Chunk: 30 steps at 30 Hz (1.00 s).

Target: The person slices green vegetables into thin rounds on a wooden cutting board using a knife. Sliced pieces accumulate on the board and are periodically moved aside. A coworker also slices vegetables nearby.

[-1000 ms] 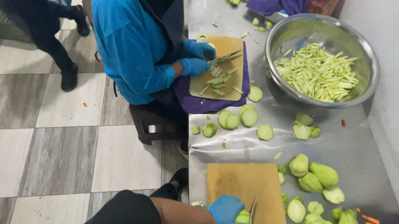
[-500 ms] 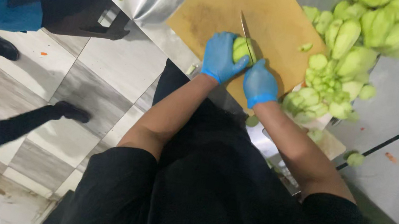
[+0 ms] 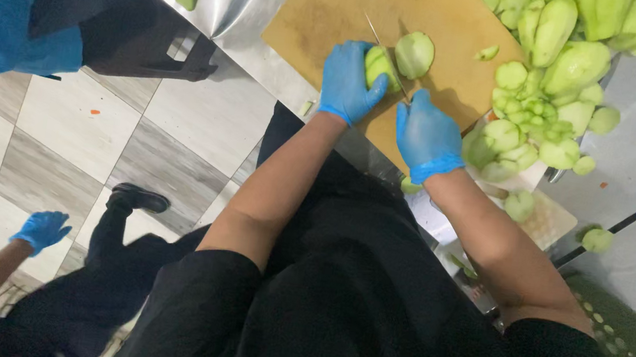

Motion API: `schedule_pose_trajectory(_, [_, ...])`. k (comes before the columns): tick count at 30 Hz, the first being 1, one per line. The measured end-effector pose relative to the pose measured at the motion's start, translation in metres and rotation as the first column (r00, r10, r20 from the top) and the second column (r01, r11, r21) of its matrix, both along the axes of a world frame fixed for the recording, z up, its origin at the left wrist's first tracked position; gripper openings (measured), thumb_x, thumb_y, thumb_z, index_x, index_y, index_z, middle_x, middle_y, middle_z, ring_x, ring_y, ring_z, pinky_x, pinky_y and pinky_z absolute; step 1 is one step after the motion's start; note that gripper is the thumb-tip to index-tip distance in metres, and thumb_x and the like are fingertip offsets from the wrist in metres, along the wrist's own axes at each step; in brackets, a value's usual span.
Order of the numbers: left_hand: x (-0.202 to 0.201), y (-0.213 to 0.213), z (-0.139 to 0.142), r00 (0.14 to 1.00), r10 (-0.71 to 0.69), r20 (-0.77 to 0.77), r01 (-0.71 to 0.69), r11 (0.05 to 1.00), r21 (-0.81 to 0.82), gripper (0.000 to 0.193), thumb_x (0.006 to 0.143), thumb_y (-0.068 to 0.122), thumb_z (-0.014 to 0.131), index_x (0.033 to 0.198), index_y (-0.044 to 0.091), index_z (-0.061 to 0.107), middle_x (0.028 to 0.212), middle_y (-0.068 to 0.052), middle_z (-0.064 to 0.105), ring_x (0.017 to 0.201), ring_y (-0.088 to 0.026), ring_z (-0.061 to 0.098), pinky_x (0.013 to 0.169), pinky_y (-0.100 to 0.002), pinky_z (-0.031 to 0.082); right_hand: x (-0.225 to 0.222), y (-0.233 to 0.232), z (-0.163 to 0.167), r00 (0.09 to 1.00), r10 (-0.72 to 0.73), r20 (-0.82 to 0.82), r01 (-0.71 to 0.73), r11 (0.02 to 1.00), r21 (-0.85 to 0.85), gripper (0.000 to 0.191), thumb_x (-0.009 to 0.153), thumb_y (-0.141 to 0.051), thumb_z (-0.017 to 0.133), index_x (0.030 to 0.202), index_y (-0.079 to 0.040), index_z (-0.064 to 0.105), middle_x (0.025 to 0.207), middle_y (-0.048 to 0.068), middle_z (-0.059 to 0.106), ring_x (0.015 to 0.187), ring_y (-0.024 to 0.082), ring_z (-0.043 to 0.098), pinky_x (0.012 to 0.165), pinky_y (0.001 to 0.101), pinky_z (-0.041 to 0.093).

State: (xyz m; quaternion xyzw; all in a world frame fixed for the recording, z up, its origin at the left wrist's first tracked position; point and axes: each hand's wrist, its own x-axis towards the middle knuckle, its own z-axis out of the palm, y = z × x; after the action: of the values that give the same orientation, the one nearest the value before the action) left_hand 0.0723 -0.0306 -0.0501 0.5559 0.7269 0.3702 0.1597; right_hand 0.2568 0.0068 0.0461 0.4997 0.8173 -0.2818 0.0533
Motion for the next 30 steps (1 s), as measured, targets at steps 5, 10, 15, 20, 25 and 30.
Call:
schedule_pose_trajectory(5, [0.003, -0.002, 0.000, 0.998, 0.048, 0.028, -0.048, 0.999, 0.018, 0.057, 0.081, 0.049, 0.070, 0.113, 0.003, 0.058, 0.102, -0.021, 0.059, 0.095, -0.041, 0.055, 0.084, -0.052, 0.045, -0.010, -0.007, 0.011, 1.000, -0.011, -0.013, 0.012, 1.000, 0.018, 0.032, 0.105, -0.030, 0.055, 0.109, 0.002, 0.053, 0.083, 0.028, 0.069, 0.075, 0.052, 0.067, 0.066, 0.0629, 0.051])
schedule_pose_trajectory(10, [0.005, -0.003, -0.002, 0.998, 0.068, 0.001, -0.068, 0.998, 0.008, 0.056, 0.077, 0.043, 0.075, 0.107, 0.001, 0.055, 0.099, -0.021, 0.056, 0.093, -0.041, 0.054, 0.082, -0.052, 0.044, -0.008, -0.010, -0.012, 0.999, -0.016, 0.031, 0.017, 1.000, -0.016, 0.034, 0.105, -0.030, 0.054, 0.109, 0.004, 0.052, 0.081, 0.030, 0.069, 0.074, 0.052, 0.067, 0.066, 0.0615, 0.053])
schedule_pose_trajectory(15, [0.004, -0.003, -0.006, 0.995, 0.085, 0.061, -0.088, 0.996, 0.036, 0.054, 0.077, 0.042, 0.072, 0.108, 0.000, 0.055, 0.100, -0.019, 0.055, 0.093, -0.040, 0.053, 0.083, -0.051, 0.044, -0.013, -0.008, -0.053, 0.998, -0.030, 0.064, 0.033, 0.999, -0.038, 0.037, 0.105, -0.029, 0.054, 0.113, 0.007, 0.051, 0.079, 0.030, 0.069, 0.074, 0.051, 0.068, 0.066, 0.0605, 0.053])
schedule_pose_trajectory(20, [0.006, -0.005, -0.006, 0.994, 0.102, 0.035, -0.105, 0.990, 0.098, 0.053, 0.084, 0.048, 0.070, 0.104, 0.002, 0.053, 0.098, -0.019, 0.053, 0.092, -0.039, 0.052, 0.082, -0.051, 0.042, -0.007, 0.005, -0.050, 0.999, 0.025, -0.020, -0.025, 0.999, -0.035, 0.033, 0.104, -0.030, 0.056, 0.108, 0.003, 0.056, 0.083, 0.030, 0.069, 0.077, 0.051, 0.067, 0.068, 0.0609, 0.052])
schedule_pose_trajectory(25, [0.006, -0.006, -0.007, 0.991, 0.098, 0.089, -0.112, 0.981, 0.158, 0.051, 0.086, 0.047, 0.068, 0.105, 0.003, 0.053, 0.099, -0.019, 0.053, 0.092, -0.039, 0.052, 0.083, -0.050, 0.043, -0.005, 0.001, -0.006, 0.998, 0.003, -0.064, -0.004, 1.000, -0.020, 0.032, 0.105, -0.030, 0.055, 0.108, 0.002, 0.056, 0.081, 0.029, 0.069, 0.076, 0.051, 0.067, 0.069, 0.0616, 0.052])
schedule_pose_trajectory(30, [0.008, -0.009, -0.009, 0.992, 0.096, 0.081, -0.104, 0.990, 0.100, 0.052, 0.085, 0.049, 0.071, 0.103, 0.003, 0.052, 0.097, -0.019, 0.052, 0.090, -0.039, 0.051, 0.082, -0.050, 0.042, -0.011, -0.007, 0.013, 1.000, 0.018, 0.011, -0.018, 1.000, -0.009, 0.034, 0.106, -0.032, 0.055, 0.108, 0.002, 0.055, 0.079, 0.029, 0.069, 0.074, 0.051, 0.067, 0.066, 0.0616, 0.052])
